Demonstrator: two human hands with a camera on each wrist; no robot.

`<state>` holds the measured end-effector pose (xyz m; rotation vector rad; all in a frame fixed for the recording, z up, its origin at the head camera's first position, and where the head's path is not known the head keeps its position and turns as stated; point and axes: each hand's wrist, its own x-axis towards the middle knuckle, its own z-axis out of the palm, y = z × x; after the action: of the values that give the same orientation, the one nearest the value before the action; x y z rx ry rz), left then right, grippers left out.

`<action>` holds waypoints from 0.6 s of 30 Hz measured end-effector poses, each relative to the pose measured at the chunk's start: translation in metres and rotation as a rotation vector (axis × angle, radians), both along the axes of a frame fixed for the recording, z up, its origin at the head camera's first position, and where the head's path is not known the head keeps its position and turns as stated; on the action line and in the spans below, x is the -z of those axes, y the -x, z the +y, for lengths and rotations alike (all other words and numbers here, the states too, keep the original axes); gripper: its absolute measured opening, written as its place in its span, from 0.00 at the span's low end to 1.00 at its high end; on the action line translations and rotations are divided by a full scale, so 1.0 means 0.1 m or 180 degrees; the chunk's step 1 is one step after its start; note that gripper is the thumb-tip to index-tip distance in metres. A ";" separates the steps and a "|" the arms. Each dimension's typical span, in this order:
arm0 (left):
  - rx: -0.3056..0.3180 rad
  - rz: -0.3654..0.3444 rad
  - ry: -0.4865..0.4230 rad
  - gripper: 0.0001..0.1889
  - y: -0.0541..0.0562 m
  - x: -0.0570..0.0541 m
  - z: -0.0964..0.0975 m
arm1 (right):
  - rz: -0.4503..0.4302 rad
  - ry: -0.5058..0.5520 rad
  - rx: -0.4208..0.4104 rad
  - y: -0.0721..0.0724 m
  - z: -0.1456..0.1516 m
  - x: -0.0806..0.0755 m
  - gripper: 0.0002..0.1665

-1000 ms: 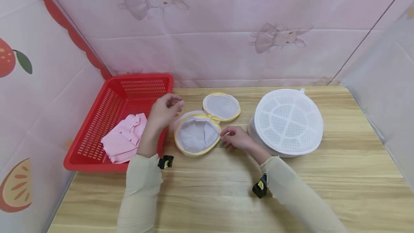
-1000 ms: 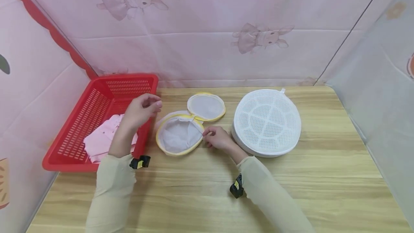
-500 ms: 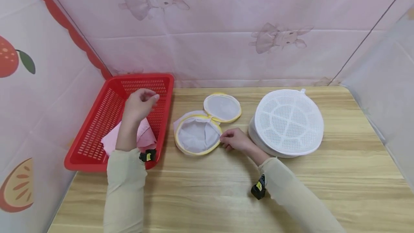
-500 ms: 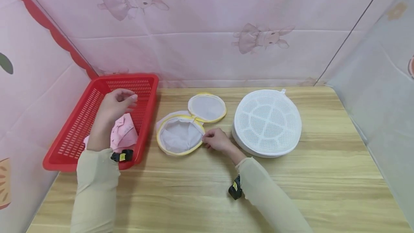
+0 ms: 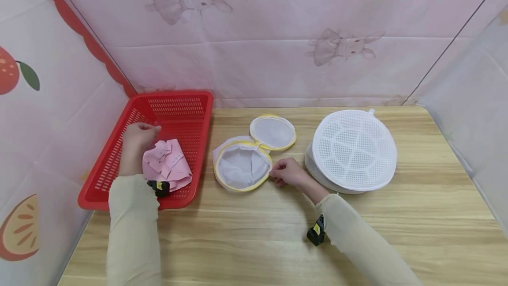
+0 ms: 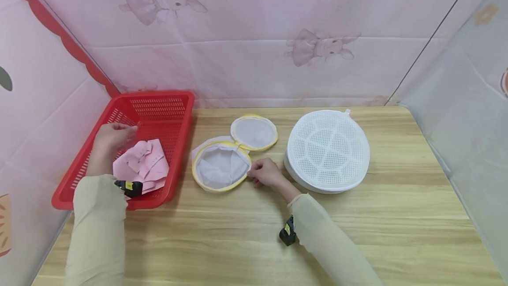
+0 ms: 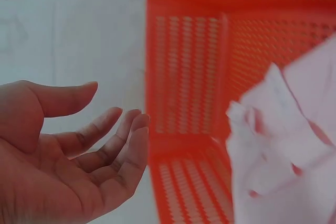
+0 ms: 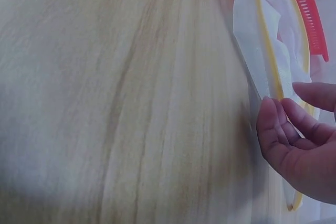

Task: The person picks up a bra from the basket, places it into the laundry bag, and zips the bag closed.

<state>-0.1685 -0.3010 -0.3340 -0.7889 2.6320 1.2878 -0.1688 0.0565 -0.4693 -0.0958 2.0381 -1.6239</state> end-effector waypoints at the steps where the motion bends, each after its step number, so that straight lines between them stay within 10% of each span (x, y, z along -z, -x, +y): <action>1: -0.0043 -0.0016 -0.0064 0.26 0.00 0.04 -0.04 | -0.0006 -0.0021 0.0007 0.00 0.00 0.00 0.04; 18: -0.0665 -0.0418 -0.0920 0.37 -0.05 0.38 -0.48 | -0.0080 -0.0165 -0.0070 0.00 -0.03 0.06 0.06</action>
<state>-0.1633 -0.3486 -0.3715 -1.0770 2.2412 1.5620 -0.1690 0.0532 -0.4756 -0.0786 2.0515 -1.5501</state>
